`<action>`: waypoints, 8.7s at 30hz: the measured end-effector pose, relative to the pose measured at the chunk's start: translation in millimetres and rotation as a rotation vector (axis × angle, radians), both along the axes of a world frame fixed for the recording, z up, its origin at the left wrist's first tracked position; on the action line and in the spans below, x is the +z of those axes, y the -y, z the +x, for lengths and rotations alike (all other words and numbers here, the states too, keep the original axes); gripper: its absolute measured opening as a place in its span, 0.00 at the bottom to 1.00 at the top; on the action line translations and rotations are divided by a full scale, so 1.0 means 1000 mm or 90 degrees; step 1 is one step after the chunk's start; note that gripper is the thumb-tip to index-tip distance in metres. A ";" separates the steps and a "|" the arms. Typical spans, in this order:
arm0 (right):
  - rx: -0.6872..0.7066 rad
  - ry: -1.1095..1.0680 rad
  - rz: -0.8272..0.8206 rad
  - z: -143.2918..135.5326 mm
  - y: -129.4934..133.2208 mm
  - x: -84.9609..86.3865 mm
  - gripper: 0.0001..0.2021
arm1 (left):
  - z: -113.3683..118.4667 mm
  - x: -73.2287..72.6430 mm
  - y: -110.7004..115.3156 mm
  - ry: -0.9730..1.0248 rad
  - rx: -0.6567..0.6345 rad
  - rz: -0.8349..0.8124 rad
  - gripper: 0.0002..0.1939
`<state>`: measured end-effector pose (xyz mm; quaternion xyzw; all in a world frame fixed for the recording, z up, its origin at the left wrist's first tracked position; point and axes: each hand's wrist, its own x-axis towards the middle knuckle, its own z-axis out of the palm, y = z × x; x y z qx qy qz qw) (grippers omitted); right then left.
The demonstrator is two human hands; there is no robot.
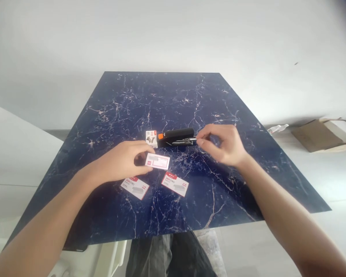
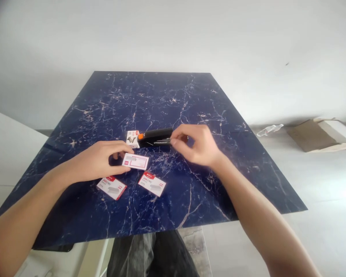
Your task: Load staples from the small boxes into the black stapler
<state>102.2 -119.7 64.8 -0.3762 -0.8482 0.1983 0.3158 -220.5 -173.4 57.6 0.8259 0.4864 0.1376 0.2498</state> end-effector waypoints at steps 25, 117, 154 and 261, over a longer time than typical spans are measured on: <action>0.109 0.003 -0.023 -0.034 0.030 -0.014 0.16 | 0.037 -0.007 0.012 0.476 0.004 -0.266 0.26; 0.267 -0.145 -0.462 -0.022 0.015 -0.011 0.17 | 0.024 -0.017 0.009 0.546 0.072 -0.164 0.15; 0.195 0.245 -0.105 0.007 -0.005 -0.009 0.07 | 0.025 -0.030 -0.002 0.152 0.142 0.285 0.08; -0.232 0.126 -0.016 -0.012 0.026 0.008 0.19 | 0.043 -0.008 0.001 -0.041 -0.096 0.106 0.18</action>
